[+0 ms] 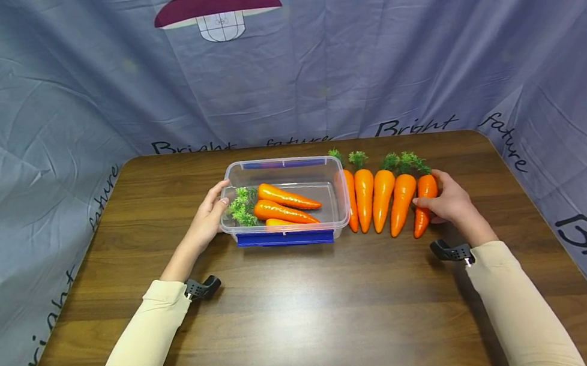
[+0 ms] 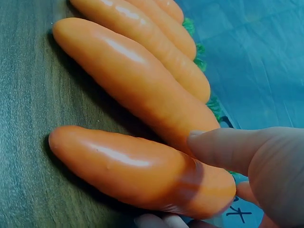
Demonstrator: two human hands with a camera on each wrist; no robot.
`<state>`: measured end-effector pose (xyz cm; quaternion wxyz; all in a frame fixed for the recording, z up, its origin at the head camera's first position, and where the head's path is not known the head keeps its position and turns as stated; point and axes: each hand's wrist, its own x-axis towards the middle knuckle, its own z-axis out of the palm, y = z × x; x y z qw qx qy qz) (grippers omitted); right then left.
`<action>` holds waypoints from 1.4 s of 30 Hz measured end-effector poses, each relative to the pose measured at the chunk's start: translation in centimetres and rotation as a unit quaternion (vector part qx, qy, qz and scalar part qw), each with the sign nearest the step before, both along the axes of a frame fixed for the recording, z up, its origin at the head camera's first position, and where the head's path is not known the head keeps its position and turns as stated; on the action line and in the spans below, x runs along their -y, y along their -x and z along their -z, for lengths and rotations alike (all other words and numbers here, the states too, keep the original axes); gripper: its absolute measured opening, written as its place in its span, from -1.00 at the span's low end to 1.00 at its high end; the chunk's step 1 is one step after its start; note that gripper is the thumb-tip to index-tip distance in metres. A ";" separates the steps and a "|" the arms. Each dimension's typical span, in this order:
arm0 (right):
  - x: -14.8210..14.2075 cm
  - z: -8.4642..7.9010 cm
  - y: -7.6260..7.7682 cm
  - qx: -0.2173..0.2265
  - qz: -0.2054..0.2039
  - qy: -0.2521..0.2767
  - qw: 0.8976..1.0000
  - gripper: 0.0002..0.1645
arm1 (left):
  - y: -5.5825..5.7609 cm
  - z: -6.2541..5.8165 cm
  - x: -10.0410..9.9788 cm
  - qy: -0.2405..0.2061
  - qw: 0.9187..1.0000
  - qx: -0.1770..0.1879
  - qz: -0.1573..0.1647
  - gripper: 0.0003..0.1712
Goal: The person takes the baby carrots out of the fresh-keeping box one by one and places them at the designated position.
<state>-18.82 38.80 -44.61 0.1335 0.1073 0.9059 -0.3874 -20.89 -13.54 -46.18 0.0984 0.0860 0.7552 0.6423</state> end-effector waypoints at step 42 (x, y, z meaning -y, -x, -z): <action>7.5 -8.6 2.8 -0.080 -0.117 -0.082 0.986 0.01 | 0.2 0.1 0.0 0.008 1.000 -0.005 -0.012 -0.43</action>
